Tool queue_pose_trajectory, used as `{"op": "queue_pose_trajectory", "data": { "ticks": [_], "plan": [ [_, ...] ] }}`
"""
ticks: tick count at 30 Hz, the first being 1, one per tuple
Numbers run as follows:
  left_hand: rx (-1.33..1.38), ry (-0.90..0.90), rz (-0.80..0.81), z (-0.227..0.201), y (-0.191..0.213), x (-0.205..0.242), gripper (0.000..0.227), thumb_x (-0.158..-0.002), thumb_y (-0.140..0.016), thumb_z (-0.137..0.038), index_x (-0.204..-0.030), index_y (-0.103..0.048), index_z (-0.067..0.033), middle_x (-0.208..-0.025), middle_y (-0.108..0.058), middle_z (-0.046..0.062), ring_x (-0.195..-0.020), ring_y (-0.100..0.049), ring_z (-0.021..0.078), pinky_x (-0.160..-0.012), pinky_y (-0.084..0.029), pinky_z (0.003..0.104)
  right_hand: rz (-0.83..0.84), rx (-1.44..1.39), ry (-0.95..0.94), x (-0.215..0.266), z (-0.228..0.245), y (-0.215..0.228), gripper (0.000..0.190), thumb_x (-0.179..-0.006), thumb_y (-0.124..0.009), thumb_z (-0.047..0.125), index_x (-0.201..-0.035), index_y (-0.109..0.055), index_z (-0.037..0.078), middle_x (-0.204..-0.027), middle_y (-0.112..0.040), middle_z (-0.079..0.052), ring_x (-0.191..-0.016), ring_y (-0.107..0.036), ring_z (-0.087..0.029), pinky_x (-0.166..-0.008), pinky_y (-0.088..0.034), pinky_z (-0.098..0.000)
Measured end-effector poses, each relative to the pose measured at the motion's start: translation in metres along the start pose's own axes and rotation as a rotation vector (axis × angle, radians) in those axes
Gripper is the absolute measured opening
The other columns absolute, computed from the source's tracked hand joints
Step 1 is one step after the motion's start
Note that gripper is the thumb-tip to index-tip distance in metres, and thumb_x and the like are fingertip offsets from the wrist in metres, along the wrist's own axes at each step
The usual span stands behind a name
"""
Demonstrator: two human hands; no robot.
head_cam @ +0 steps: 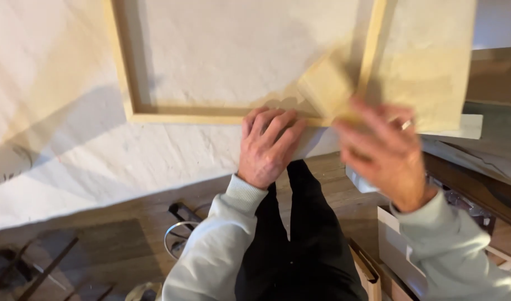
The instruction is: Sanding the interior edges of a wooden picture frame using a handheld sanding block.
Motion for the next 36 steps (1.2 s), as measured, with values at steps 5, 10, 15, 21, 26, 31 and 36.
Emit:
{"op": "queue_pose_trajectory", "data": {
  "ticks": [5, 10, 15, 21, 26, 31, 36],
  "plan": [
    [-0.017, 0.018, -0.002, 0.003, 0.005, -0.002, 0.033, -0.084, -0.078, -0.008, -0.117, -0.071, -0.0108, -0.123, -0.066, 0.004, -0.114, -0.062, 0.0248, -0.108, -0.048, 0.046, -0.016, -0.038, -0.039, -0.03, 0.004, 0.022, 0.023, -0.081, -0.082, 0.003, -0.102, -0.078, 0.01, -0.137, -0.066, -0.009, -0.12, -0.058, -0.027, -0.096, -0.053, -0.0442],
    [-0.043, -0.021, -0.01, 0.0, 0.0, -0.008, 0.031, -0.086, -0.078, -0.007, -0.116, -0.071, -0.0093, -0.123, -0.066, 0.005, -0.116, -0.062, 0.0261, -0.108, -0.047, 0.048, 0.032, 0.043, 0.187, 0.014, 0.007, -0.004, 0.02, -0.082, -0.087, 0.014, -0.1, -0.08, 0.014, -0.139, -0.066, -0.007, -0.12, -0.06, -0.023, -0.098, -0.052, -0.0451],
    [-0.038, 0.011, 0.004, -0.001, 0.004, -0.003, 0.029, -0.087, -0.078, -0.006, -0.116, -0.072, -0.0092, -0.122, -0.066, 0.005, -0.116, -0.062, 0.0247, -0.11, -0.047, 0.048, 0.104, 0.007, -0.134, -0.004, -0.012, 0.006, 0.032, -0.082, -0.082, 0.007, -0.113, -0.078, 0.014, -0.152, -0.061, -0.009, -0.131, -0.06, -0.027, -0.107, -0.052, -0.0368],
    [-0.05, -0.002, -0.015, 0.001, 0.002, -0.004, 0.03, -0.086, -0.079, -0.007, -0.115, -0.072, -0.0095, -0.122, -0.066, 0.005, -0.115, -0.062, 0.0247, -0.11, -0.047, 0.048, 0.047, -0.044, -0.04, 0.007, -0.01, 0.005, 0.04, -0.079, -0.088, 0.012, -0.118, -0.078, 0.015, -0.147, -0.061, -0.008, -0.115, -0.06, -0.028, -0.101, -0.05, -0.0405],
    [-0.022, 0.009, 0.016, -0.001, -0.002, -0.007, 0.031, -0.085, -0.078, -0.006, -0.116, -0.072, -0.0089, -0.121, -0.067, 0.005, -0.115, -0.064, 0.0244, -0.11, -0.047, 0.048, -0.097, -0.141, -0.157, -0.002, -0.006, 0.017, 0.041, -0.075, -0.088, 0.007, -0.115, -0.078, 0.012, -0.14, -0.061, -0.008, -0.109, -0.063, -0.024, -0.099, -0.051, -0.0453],
    [-0.03, 0.003, -0.025, 0.0, 0.002, 0.0, 0.029, -0.089, -0.08, -0.006, -0.116, -0.071, -0.0105, -0.121, -0.066, 0.004, -0.114, -0.063, 0.0243, -0.11, -0.046, 0.047, 0.023, -0.032, -0.182, 0.011, -0.022, 0.009, 0.037, -0.086, -0.087, 0.008, -0.122, -0.08, 0.017, -0.149, -0.061, -0.004, -0.12, -0.055, -0.028, -0.099, -0.052, -0.0363],
    [-0.034, -0.006, -0.016, 0.002, -0.002, -0.006, 0.031, -0.086, -0.079, -0.007, -0.116, -0.071, -0.0101, -0.121, -0.067, 0.004, -0.114, -0.063, 0.0248, -0.11, -0.046, 0.048, -0.032, 0.034, 0.048, 0.008, 0.001, 0.004, 0.032, -0.075, -0.089, 0.013, -0.106, -0.08, 0.017, -0.138, -0.063, -0.008, -0.119, -0.059, -0.025, -0.102, -0.053, -0.0453]
  ]
}}
Point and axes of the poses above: each hand's wrist, its own x-axis away from the middle knuckle, its own y-axis out of the back of the hand, z = x × y, the point moved 9 cm from there along -x, towards the middle knuckle
